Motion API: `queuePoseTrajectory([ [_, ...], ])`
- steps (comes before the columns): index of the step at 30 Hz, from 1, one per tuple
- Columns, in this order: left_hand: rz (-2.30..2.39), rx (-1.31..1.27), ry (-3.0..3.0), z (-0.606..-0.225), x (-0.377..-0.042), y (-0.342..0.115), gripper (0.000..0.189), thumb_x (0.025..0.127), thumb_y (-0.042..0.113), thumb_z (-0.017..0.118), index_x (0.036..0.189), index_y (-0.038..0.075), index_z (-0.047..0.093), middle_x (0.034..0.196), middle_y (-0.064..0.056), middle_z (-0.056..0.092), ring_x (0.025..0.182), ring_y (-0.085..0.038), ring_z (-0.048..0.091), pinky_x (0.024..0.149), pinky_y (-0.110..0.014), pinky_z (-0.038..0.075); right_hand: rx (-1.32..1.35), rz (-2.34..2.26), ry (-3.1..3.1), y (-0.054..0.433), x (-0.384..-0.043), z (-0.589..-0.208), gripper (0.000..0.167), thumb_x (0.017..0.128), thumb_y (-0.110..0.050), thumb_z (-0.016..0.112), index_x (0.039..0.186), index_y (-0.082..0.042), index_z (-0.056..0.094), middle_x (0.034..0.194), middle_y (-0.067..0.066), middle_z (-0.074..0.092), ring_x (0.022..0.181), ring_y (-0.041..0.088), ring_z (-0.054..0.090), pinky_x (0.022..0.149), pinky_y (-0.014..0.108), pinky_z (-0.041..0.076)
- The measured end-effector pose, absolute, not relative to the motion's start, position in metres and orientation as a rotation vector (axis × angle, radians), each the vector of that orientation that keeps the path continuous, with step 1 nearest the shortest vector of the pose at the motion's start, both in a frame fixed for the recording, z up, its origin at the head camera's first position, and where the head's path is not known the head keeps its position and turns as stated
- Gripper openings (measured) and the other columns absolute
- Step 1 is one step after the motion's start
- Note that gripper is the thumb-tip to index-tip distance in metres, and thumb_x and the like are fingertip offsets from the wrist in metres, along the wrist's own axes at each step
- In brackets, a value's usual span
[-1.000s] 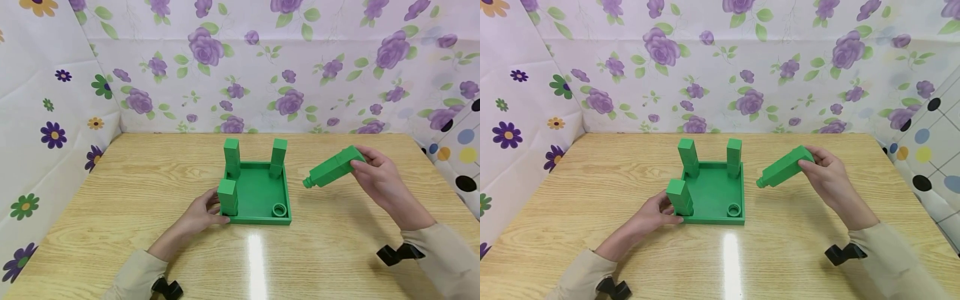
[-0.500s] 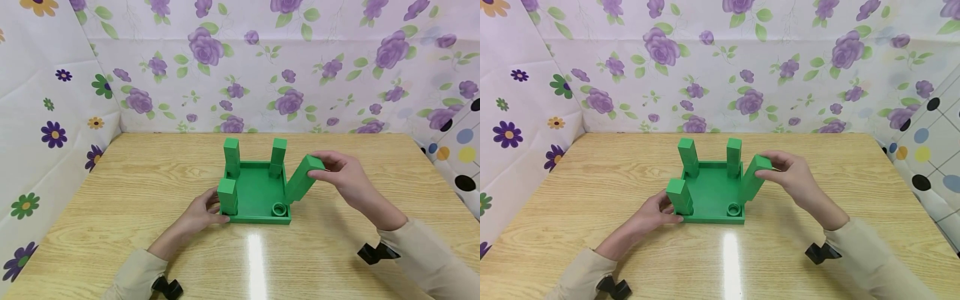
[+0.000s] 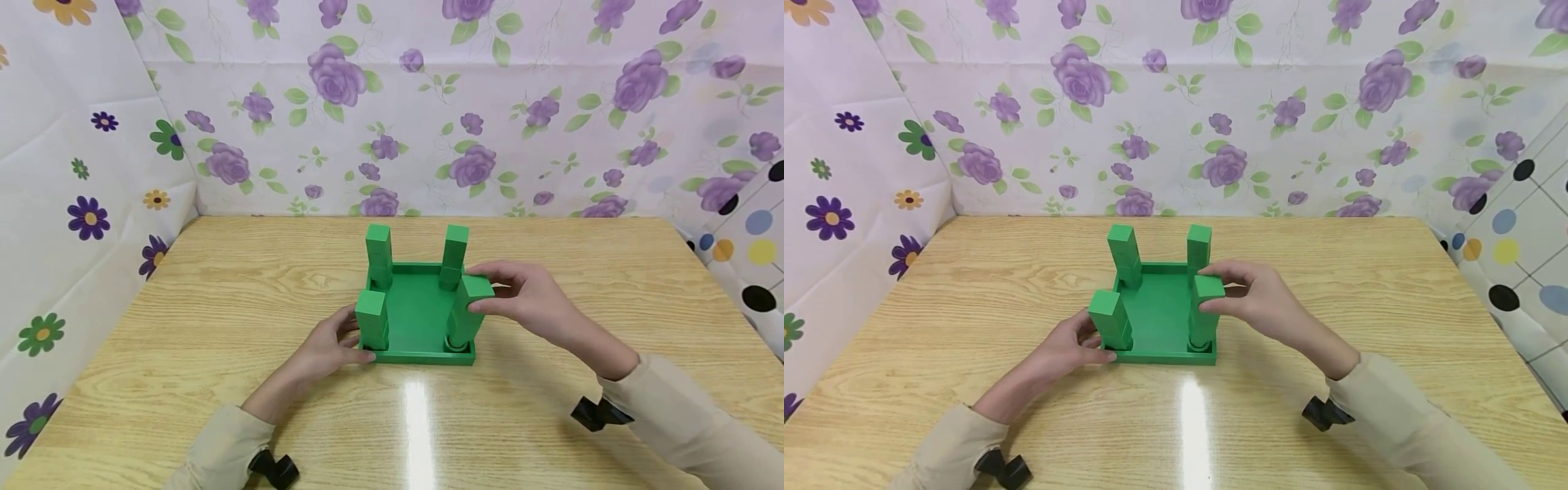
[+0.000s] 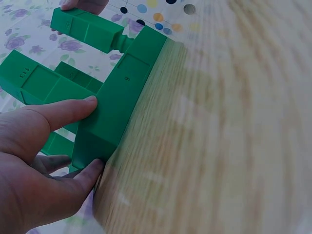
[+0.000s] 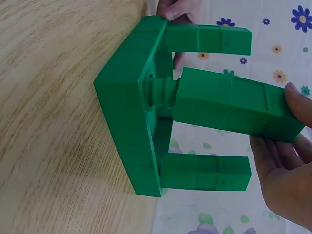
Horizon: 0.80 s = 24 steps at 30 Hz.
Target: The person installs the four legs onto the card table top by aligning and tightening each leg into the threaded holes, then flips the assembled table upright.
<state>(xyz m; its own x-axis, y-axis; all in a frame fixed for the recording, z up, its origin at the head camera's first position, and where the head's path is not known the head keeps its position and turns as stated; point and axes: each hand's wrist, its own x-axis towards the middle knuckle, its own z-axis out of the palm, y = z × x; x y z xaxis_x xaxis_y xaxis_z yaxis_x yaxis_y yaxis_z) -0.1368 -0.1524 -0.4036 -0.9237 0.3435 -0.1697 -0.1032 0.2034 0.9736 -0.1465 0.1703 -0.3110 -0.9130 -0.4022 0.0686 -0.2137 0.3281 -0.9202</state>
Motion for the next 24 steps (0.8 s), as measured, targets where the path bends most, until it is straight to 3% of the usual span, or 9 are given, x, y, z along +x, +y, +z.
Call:
queuePoseTrajectory([
  [16, 1.787, 0.239, 2.106, -0.403, -0.138, -0.153, 0.084, 0.075, -0.007, 0.077, 0.148, 0.005, 0.036, 0.136, -0.015, 0.049, 0.128, -0.030, 0.044, 0.110, -0.043, 0.036, -0.762, -1.531, 2.503, 0.167, -0.142, -0.321, 0.043, 0.082, -0.004, 0.077, 0.122, -0.001, 0.064, 0.123, 0.014, 0.061, 0.098, 0.022, 0.067, 0.077, 0.031, 0.059],
  [24, 1.780, 0.222, 2.118, -0.403, -0.137, -0.152, 0.085, 0.075, -0.007, 0.077, 0.148, 0.006, 0.036, 0.134, -0.015, 0.049, 0.126, -0.030, 0.045, 0.109, -0.042, 0.038, -0.930, -1.407, 2.737, 0.158, -0.139, -0.324, 0.041, 0.077, -0.007, 0.082, 0.115, -0.003, 0.068, 0.106, 0.003, 0.069, 0.092, 0.018, 0.065, 0.079, 0.028, 0.058],
])
